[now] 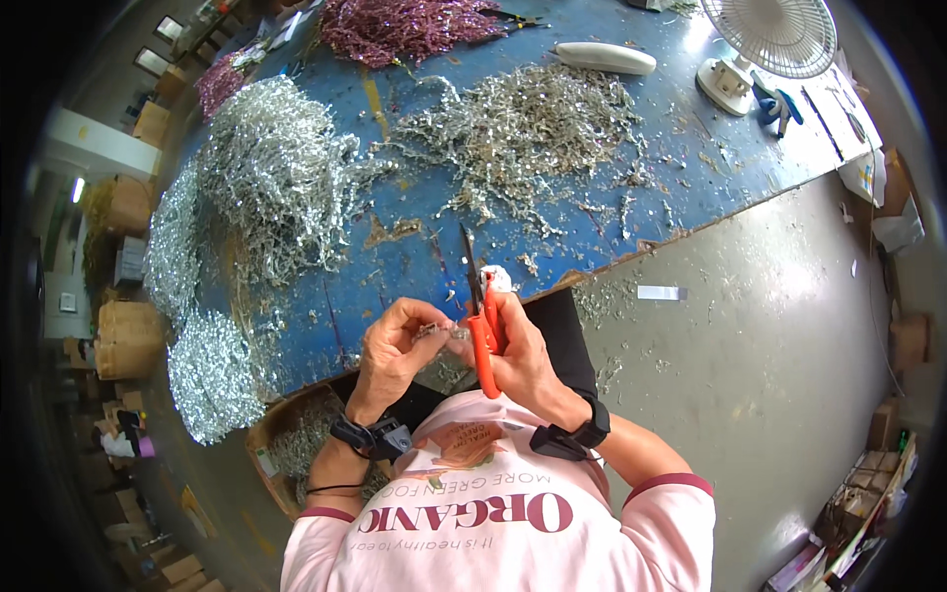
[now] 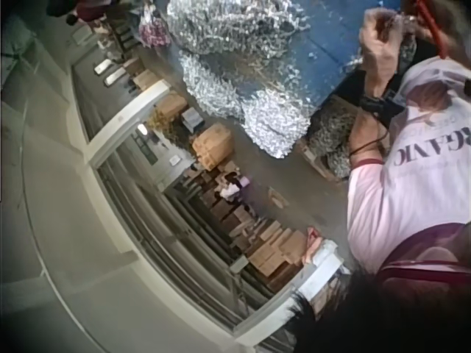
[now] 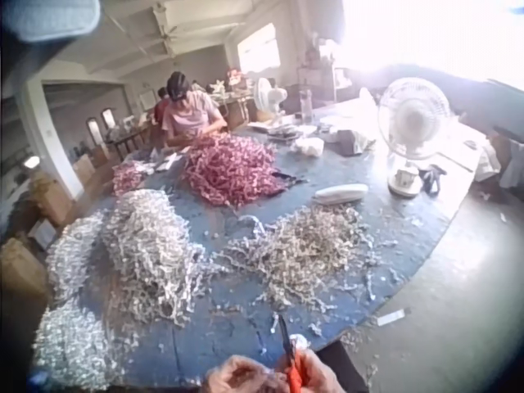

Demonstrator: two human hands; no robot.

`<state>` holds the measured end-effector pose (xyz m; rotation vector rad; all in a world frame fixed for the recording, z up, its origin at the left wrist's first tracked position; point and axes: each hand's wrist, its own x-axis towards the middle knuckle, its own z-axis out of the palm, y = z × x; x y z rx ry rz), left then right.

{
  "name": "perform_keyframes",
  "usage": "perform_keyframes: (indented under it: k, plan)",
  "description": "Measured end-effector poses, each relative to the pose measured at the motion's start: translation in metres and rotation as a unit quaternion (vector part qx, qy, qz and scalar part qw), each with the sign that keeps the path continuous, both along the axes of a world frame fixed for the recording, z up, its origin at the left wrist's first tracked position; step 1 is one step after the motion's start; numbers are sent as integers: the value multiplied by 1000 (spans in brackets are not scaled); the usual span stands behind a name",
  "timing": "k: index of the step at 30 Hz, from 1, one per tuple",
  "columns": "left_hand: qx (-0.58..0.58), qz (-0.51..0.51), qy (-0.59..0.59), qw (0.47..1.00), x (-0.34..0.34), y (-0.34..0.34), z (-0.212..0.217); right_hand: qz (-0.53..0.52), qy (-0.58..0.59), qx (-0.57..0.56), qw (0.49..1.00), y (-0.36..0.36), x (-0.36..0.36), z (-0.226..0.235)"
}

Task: Cutting and preparing decorative tinsel strips using scissors in a manufacturing workshop.

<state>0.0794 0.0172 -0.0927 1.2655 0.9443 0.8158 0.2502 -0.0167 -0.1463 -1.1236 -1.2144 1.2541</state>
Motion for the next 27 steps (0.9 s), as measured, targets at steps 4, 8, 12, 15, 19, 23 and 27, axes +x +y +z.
perform_keyframes:
  k: [4, 8, 12, 15, 19, 23, 27]
  plan:
    - [13, 39, -4, 999, -1, 1, -9, -14, 70, 25, 997, 3, -3, 5]
    - [-29, 48, 6, 998, -2, 1, -15, 16, 186, -76, 980, 3, -1, 17]
    - [-33, 45, -7, 998, -2, 1, -16, 24, 146, -62, 987, 3, 2, 15]
    - [-41, 48, -38, 997, 0, 1, -13, 35, 176, -96, 979, 3, 3, 15]
    - [-36, 61, -43, 997, 1, 1, -12, 31, 161, -98, 982, 2, 3, 16]
    - [-36, 93, -47, 994, -1, -1, -23, 17, 117, -30, 993, 2, 2, 9]
    - [-29, 96, -43, 994, -2, -2, -16, 19, 166, -64, 984, 4, 2, 17]
